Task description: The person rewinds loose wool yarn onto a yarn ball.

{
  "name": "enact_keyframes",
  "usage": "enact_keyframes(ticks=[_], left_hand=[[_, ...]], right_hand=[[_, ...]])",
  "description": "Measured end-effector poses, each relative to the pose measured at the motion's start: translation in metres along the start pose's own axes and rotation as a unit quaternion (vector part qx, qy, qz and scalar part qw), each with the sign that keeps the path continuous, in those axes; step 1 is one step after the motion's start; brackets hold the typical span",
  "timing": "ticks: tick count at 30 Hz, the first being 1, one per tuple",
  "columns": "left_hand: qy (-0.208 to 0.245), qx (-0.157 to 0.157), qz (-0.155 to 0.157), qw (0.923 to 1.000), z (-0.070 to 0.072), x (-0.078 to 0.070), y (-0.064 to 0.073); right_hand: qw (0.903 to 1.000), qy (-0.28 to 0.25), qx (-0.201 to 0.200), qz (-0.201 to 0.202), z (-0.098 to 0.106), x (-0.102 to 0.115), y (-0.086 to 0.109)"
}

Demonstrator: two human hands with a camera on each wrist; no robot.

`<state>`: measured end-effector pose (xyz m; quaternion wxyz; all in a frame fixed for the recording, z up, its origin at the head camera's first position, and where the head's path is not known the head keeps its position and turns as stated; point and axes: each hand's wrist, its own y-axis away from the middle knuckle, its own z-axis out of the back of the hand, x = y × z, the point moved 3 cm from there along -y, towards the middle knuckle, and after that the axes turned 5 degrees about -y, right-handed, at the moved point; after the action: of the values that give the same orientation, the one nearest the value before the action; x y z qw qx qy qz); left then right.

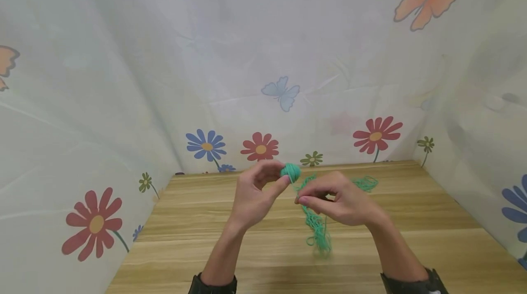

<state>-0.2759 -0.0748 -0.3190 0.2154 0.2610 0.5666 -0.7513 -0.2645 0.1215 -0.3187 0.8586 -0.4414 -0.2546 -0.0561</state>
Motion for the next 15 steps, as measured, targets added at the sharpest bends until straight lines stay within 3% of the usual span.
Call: enact_keyframes(ticks=[7, 15], left_hand=[[0.068, 0.021, 0.016, 0.9973, 0.003, 0.02, 0.003], [0.115, 0.103, -0.013, 0.9879, 0.0, 0.02, 0.006]], right_hand=[[0.9997, 0.009, 0.005, -0.023, 0.002, -0.013, 0.007], [0.9945, 0.05, -0.031, -0.087, 0.006, -0.015, 0.009]])
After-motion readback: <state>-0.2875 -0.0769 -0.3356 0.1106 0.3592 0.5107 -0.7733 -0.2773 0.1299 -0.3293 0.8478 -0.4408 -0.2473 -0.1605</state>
